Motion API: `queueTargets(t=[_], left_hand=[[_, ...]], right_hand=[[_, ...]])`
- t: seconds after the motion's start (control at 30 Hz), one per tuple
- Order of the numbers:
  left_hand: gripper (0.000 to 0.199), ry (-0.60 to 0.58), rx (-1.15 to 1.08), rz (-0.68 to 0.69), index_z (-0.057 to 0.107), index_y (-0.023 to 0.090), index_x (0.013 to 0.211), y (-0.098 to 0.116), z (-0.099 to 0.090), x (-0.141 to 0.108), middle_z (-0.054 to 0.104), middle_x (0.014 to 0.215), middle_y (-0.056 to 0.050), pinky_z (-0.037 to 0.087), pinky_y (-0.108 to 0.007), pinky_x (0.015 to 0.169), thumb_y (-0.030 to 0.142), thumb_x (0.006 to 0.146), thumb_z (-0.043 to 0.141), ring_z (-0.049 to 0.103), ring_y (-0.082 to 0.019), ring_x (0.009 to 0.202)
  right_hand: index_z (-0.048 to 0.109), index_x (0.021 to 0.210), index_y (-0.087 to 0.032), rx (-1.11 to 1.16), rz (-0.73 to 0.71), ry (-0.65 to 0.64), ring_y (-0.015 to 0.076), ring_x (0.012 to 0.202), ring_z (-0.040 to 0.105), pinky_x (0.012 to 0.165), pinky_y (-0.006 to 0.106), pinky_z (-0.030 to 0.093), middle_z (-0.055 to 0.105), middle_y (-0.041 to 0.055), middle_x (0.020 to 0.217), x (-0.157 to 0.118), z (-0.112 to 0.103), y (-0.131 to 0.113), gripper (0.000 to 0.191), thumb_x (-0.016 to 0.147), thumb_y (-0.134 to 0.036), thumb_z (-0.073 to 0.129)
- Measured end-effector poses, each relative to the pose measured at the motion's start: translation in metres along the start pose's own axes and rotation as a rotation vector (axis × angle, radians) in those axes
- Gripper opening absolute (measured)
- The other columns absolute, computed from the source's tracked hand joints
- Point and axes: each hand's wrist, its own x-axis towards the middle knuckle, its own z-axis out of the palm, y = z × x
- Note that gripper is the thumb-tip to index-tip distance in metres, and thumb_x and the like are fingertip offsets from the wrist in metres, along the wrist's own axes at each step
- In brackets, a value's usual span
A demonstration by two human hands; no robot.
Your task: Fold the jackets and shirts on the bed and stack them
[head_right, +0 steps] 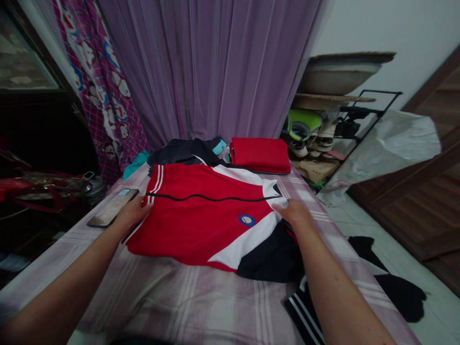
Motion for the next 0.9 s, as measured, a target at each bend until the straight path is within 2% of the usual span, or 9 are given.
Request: queueTargets(t=[0.07, 0.17, 0.3, 0.4, 0.5, 0.6, 0.7, 0.8, 0.9], left_hand=[[0.049, 0.049, -0.02, 0.007, 0.054, 0.015, 0.132, -0.007, -0.004, 0.001, 0.068, 0.125, -0.017, 0.05, -0.037, 0.091, 0.039, 0.092, 0.04, 0.065, -0.03, 0.113], [0.052, 0.067, 0.008, 0.001, 0.045, 0.015, 0.141, -0.025, -0.01, 0.006, 0.067, 0.126, -0.017, 0.048, -0.04, 0.093, 0.034, 0.093, 0.038, 0.064, -0.031, 0.115], [0.059, 0.057, 0.05, 0.005, 0.035, 0.017, 0.149, -0.042, -0.008, 0.003, 0.065, 0.126, -0.019, 0.05, -0.045, 0.09, 0.035, 0.093, 0.039, 0.065, -0.034, 0.111], [0.058, 0.193, 0.087, 0.049, 0.038, 0.013, 0.146, -0.033, -0.003, -0.008, 0.057, 0.136, -0.022, 0.05, -0.047, 0.093, 0.033, 0.092, 0.039, 0.061, -0.035, 0.116], [0.05, 0.283, 0.126, 0.258, 0.05, 0.011, 0.138, -0.009, 0.005, -0.017, 0.05, 0.146, -0.019, 0.042, -0.044, 0.107, 0.03, 0.094, 0.035, 0.052, -0.031, 0.13], [0.05, 0.178, 0.113, 0.49, 0.054, 0.016, 0.138, 0.019, 0.021, -0.024, 0.049, 0.15, -0.013, 0.031, -0.045, 0.116, 0.036, 0.097, 0.033, 0.042, -0.028, 0.14], [0.055, 0.084, 0.116, 0.575, 0.048, 0.022, 0.145, 0.035, 0.044, -0.03, 0.042, 0.156, -0.011, 0.026, -0.054, 0.117, 0.046, 0.097, 0.039, 0.034, -0.031, 0.145], [0.061, 0.08, 0.113, 0.596, 0.043, 0.023, 0.149, 0.036, 0.059, -0.034, 0.037, 0.158, -0.013, 0.024, -0.056, 0.117, 0.051, 0.095, 0.041, 0.031, -0.032, 0.147], [0.063, 0.055, 0.11, 0.586, 0.042, 0.024, 0.15, 0.036, 0.058, -0.033, 0.035, 0.159, -0.014, 0.024, -0.058, 0.117, 0.053, 0.095, 0.042, 0.029, -0.032, 0.148]], right_hand=[[0.061, 0.125, -0.01, -0.092, 0.073, 0.056, 0.0439, 0.114, 0.061, 0.088, 0.052, 0.049, 0.066, 0.026, 0.12, -0.01, -0.002, -0.009, 0.062, 0.086, -0.058, 0.053], [0.061, 0.127, -0.015, -0.159, 0.143, 0.092, 0.0365, 0.114, 0.064, 0.089, 0.043, 0.05, 0.068, 0.0206, 0.12, -0.024, -0.003, -0.019, 0.053, 0.088, -0.05, 0.055], [0.06, 0.13, -0.014, -0.177, 0.184, 0.077, 0.0363, 0.114, 0.063, 0.09, 0.045, 0.05, 0.067, 0.0208, 0.121, -0.036, -0.006, -0.025, 0.051, 0.091, -0.045, 0.051], [0.059, 0.131, -0.013, -0.235, 0.132, 0.163, 0.0412, 0.116, 0.06, 0.091, 0.052, 0.049, 0.063, 0.024, 0.123, -0.044, -0.015, -0.037, 0.048, 0.092, -0.04, 0.05], [0.056, 0.134, -0.013, -0.204, -0.055, 0.275, 0.043, 0.12, 0.055, 0.097, 0.056, 0.045, 0.058, 0.0244, 0.132, -0.053, -0.017, -0.064, 0.049, 0.093, -0.038, 0.05], [0.048, 0.144, -0.015, -0.06, -0.329, 0.296, 0.0351, 0.135, 0.045, 0.11, 0.05, 0.038, 0.048, 0.019, 0.148, -0.063, 0.005, -0.098, 0.053, 0.097, -0.04, 0.043], [0.042, 0.15, -0.022, -0.095, -0.576, 0.108, 0.0294, 0.145, 0.033, 0.116, 0.051, 0.029, 0.037, 0.0131, 0.158, -0.074, 0.043, -0.117, 0.057, 0.098, -0.045, 0.039], [0.039, 0.152, -0.025, -0.186, -0.618, 0.006, 0.0295, 0.149, 0.026, 0.118, 0.058, 0.021, 0.03, 0.0117, 0.161, -0.081, 0.071, -0.114, 0.06, 0.098, -0.051, 0.036], [0.035, 0.154, -0.022, -0.213, -0.541, 0.002, 0.0285, 0.15, 0.023, 0.119, 0.057, 0.019, 0.027, 0.012, 0.162, -0.084, 0.077, -0.105, 0.063, 0.098, -0.052, 0.034]])
